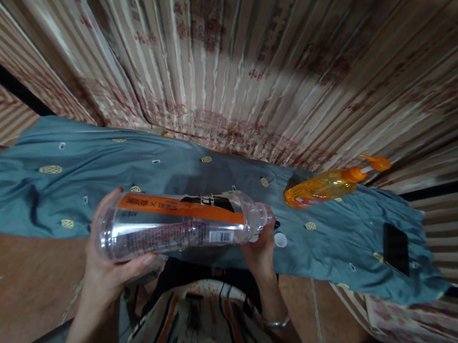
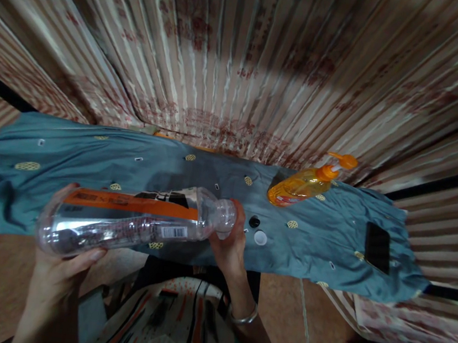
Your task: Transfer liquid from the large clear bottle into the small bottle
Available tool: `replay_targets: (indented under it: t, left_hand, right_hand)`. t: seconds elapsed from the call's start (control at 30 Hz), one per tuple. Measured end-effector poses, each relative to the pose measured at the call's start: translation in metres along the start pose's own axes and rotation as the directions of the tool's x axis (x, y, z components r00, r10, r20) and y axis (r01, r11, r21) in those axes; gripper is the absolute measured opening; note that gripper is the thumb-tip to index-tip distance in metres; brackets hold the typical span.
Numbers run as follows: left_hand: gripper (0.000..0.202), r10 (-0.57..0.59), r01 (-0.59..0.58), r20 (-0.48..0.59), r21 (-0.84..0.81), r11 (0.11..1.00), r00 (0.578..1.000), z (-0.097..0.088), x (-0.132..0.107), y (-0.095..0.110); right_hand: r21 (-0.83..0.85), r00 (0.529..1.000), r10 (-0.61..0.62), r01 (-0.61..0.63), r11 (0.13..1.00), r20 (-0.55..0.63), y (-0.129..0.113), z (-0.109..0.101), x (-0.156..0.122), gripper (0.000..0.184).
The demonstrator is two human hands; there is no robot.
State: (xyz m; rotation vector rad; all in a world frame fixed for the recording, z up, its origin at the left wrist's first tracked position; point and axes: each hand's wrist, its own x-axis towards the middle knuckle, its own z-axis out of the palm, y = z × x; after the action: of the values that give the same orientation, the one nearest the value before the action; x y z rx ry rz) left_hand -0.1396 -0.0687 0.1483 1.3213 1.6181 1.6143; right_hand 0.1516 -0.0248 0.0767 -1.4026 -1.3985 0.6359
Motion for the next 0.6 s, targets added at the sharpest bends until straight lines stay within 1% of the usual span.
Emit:
replay_targets:
  t: [0.2, 0.47, 0.6]
  left_hand:
    - [0.121, 0.06, -0.059, -0.013, 0.031, 0.998, 0.998, -0.004, 0.003, -0.011]
    - [0.125, 0.001, -0.001, -0.017, -0.014, 1.0, 1.0, -0.003, 0.004, -0.011]
    - [0.125, -0.018, 0.017, -0.019, -0.037, 0.999, 1.0, -0.001, 0.003, -0.011]
  right_hand:
    - [0.036, 1.0, -0.013, 0.013, 0.999, -0.013, -0.003, 0.0, 0.002, 0.086]
    - [0.042, 1.0, -0.003, 0.003, 0.999, -0.003, 0.0, 0.001, 0.002, 0.088]
    - [-0.001, 1.0, 0.003, -0.003, 1.0, -0.006, 0.001, 0.001, 0.001, 0.087]
